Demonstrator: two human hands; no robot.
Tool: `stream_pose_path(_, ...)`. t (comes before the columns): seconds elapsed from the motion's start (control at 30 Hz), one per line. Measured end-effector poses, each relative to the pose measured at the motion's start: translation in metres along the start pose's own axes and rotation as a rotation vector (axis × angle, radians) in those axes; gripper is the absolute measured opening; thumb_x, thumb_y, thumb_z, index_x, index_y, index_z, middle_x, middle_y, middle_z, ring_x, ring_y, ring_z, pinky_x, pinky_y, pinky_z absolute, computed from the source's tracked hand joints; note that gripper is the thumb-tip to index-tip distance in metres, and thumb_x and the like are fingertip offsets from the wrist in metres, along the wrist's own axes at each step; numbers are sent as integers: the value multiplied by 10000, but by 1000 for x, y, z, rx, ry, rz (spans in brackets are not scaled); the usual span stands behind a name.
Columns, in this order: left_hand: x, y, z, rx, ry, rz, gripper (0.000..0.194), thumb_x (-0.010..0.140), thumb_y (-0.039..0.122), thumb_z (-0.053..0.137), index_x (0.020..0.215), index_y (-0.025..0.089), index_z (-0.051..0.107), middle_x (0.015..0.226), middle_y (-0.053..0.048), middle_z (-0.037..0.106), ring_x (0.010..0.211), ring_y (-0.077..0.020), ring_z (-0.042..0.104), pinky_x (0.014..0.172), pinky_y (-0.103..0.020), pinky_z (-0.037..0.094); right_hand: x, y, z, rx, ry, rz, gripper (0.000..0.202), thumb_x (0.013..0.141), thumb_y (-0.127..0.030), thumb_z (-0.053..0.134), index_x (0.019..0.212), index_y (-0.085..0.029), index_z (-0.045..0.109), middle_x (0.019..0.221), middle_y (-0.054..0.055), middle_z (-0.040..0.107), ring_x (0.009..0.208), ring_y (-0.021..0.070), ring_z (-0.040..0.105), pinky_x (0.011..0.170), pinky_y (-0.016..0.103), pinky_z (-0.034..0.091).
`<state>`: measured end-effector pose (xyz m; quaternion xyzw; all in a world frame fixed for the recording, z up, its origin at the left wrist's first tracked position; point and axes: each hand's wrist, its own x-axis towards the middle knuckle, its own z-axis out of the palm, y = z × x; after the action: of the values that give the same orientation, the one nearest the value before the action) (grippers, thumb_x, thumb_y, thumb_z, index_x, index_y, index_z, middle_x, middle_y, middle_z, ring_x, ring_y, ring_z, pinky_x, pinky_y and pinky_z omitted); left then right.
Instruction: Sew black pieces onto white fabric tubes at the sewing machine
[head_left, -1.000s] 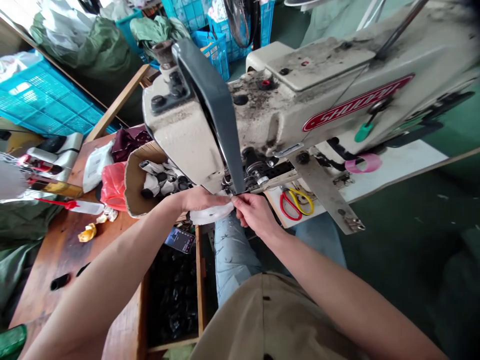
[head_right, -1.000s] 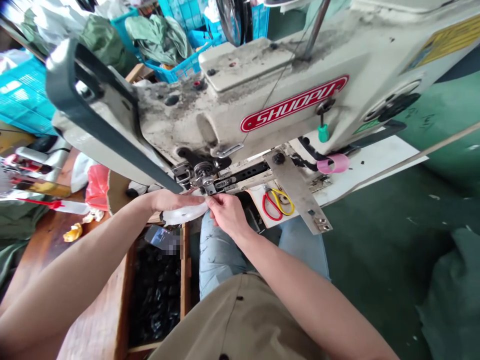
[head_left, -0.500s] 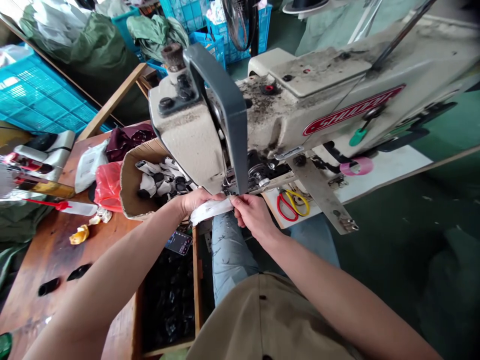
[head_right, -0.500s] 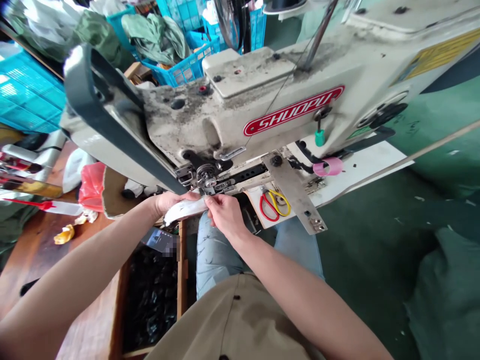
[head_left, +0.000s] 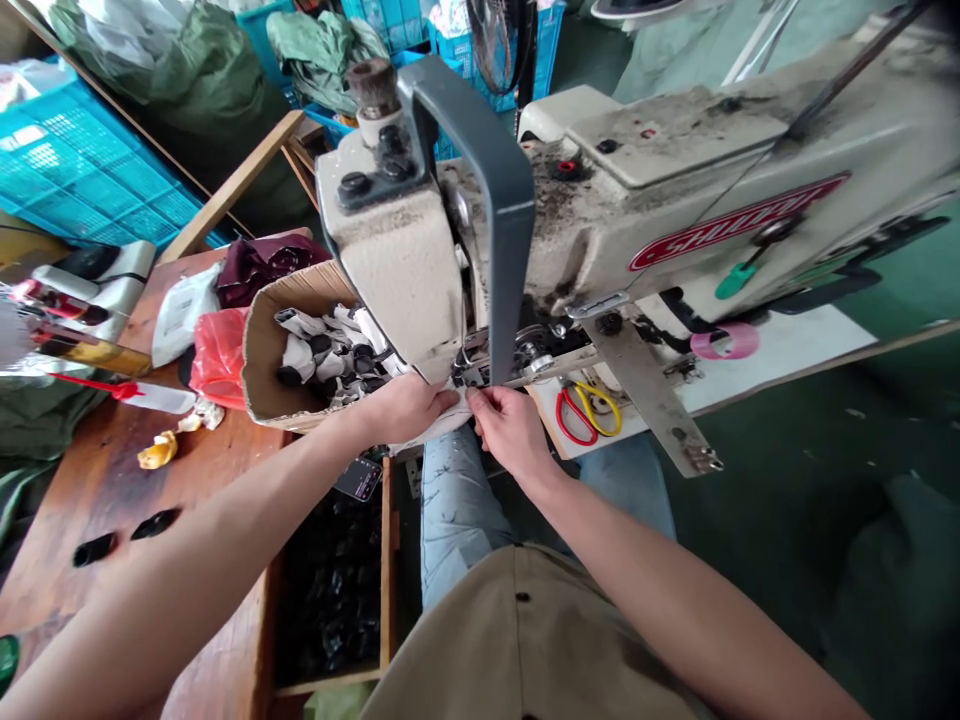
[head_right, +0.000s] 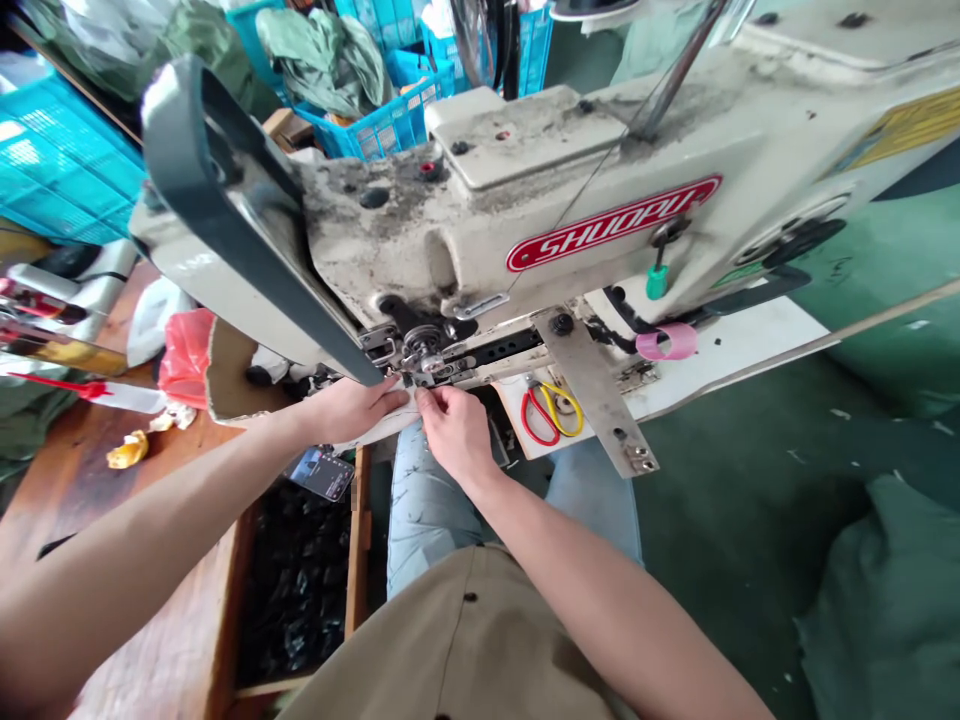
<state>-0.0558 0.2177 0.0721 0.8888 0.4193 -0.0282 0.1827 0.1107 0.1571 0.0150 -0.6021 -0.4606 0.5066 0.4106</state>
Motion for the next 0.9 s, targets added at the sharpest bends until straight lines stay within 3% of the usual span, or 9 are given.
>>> stream_pose_path(0.07, 4, -9, -1, -198, -6, 17, 278, 982, 285, 419, 915, 152, 654, 918, -82, 707, 916, -227, 655, 898, -365, 534, -1, 0, 1, 52, 1, 21, 413, 891, -549, 579, 695, -187, 618, 498, -16, 567, 381, 115, 512, 399, 219, 395)
stream_pose_path(0.2, 8, -21, -7, -478, -156, -31, 334, 978, 370, 434, 849, 158, 656, 877, -49, 714, 932, -206, 643, 909, -309, 516, -5, 5, 6, 291, -11, 122, 442, 862, -576, 619, 671, -178, 600, 538, -16, 583, 389, 104, 521, 375, 202, 399)
stream_pose_path(0.37, 5, -32, -4, -786, -399, -246, 569, 910, 661, 487, 865, 129, 684, 816, -64, 692, 724, -189, 605, 659, -283, 497, -10, 15, 11, 569, -51, 162, 432, 783, -587, 727, 827, -160, 677, 702, 8, 681, 473, 103, 595, 432, 195, 478)
stream_pose_path(0.43, 5, -35, -1, -840, -463, -333, 585, 837, 697, 583, 847, 122, 687, 751, -64, 667, 640, -174, 565, 581, -281, 456, -9, 16, 10, 604, -79, 158, 430, 756, -567, 757, 874, -160, 687, 703, -2, 676, 466, 99, 593, 428, 192, 479)
stream_pose_path(0.63, 7, -33, 5, -946, -362, -302, 517, 768, 617, 708, 948, 133, 688, 858, -77, 674, 707, -184, 567, 617, -288, 454, -5, 12, -1, 411, -110, 104, 389, 818, -542, 688, 886, -159, 688, 604, -31, 616, 413, 102, 572, 388, 187, 452)
stream_pose_path(0.8, 7, -37, 18, -855, -321, -336, 497, 819, 609, 623, 900, 123, 686, 788, -52, 637, 667, -171, 539, 598, -293, 433, -4, 5, -4, 291, -106, 77, 391, 835, -554, 662, 848, -164, 683, 597, -20, 624, 418, 112, 576, 394, 197, 449)
stream_pose_path(0.9, 5, -34, 13, -729, -343, -383, 567, 853, 666, 524, 881, 124, 691, 791, -64, 651, 680, -188, 564, 609, -305, 452, -2, 1, -1, 178, -31, 79, 387, 852, -543, 638, 761, -168, 666, 556, -13, 613, 394, 111, 553, 391, 204, 437)
